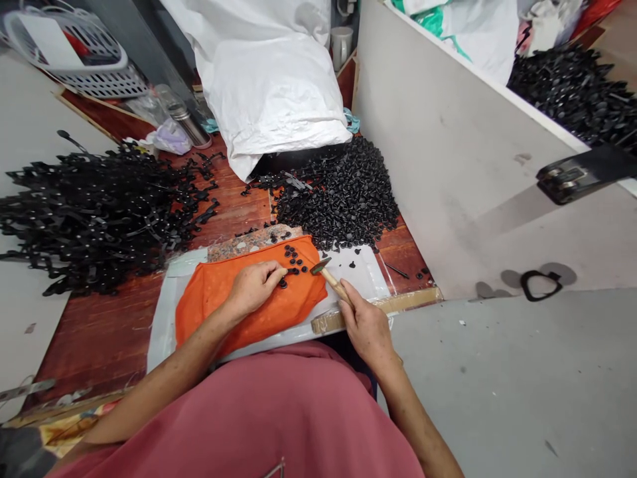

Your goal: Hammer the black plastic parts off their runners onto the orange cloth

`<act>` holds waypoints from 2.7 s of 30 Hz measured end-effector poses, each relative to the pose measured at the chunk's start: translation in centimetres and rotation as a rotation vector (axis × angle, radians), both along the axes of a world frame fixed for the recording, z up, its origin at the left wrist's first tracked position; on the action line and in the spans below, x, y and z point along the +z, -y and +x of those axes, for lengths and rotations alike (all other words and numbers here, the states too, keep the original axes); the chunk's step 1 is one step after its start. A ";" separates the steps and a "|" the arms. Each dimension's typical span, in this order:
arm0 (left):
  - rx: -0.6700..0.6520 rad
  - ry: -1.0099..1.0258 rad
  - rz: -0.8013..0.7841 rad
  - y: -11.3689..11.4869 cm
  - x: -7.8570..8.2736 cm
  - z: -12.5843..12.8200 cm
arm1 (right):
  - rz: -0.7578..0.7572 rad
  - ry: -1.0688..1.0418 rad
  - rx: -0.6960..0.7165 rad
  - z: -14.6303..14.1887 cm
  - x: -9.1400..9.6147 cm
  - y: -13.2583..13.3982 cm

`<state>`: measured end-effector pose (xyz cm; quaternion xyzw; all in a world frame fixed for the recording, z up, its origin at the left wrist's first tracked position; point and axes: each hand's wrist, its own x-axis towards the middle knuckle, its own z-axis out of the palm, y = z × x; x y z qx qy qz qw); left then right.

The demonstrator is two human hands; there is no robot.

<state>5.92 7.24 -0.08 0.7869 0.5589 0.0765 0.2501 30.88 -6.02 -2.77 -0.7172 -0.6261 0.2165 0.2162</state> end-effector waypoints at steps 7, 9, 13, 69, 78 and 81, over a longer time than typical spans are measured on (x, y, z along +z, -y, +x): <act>0.012 0.052 0.007 0.1 0.0 0.0 | 0.199 0.045 0.123 -1.4 3.7 -0.5; 0.012 0.058 -0.010 0.1 -0.2 -0.1 | 0.189 0.130 0.160 -2.2 3.8 -0.9; 0.009 0.044 -0.025 0.1 -0.8 -0.3 | 0.067 0.310 0.217 -2.9 3.0 -1.4; -0.211 -0.497 0.261 1.5 1.5 -4.6 | -0.009 0.132 0.125 -1.7 0.9 -1.1; -0.198 -0.178 -0.057 0.8 1.4 -4.7 | -0.012 0.088 0.124 -1.6 0.8 -0.9; -0.089 0.258 -0.239 0.5 1.5 -4.6 | -0.021 0.064 0.117 -1.6 0.6 -0.7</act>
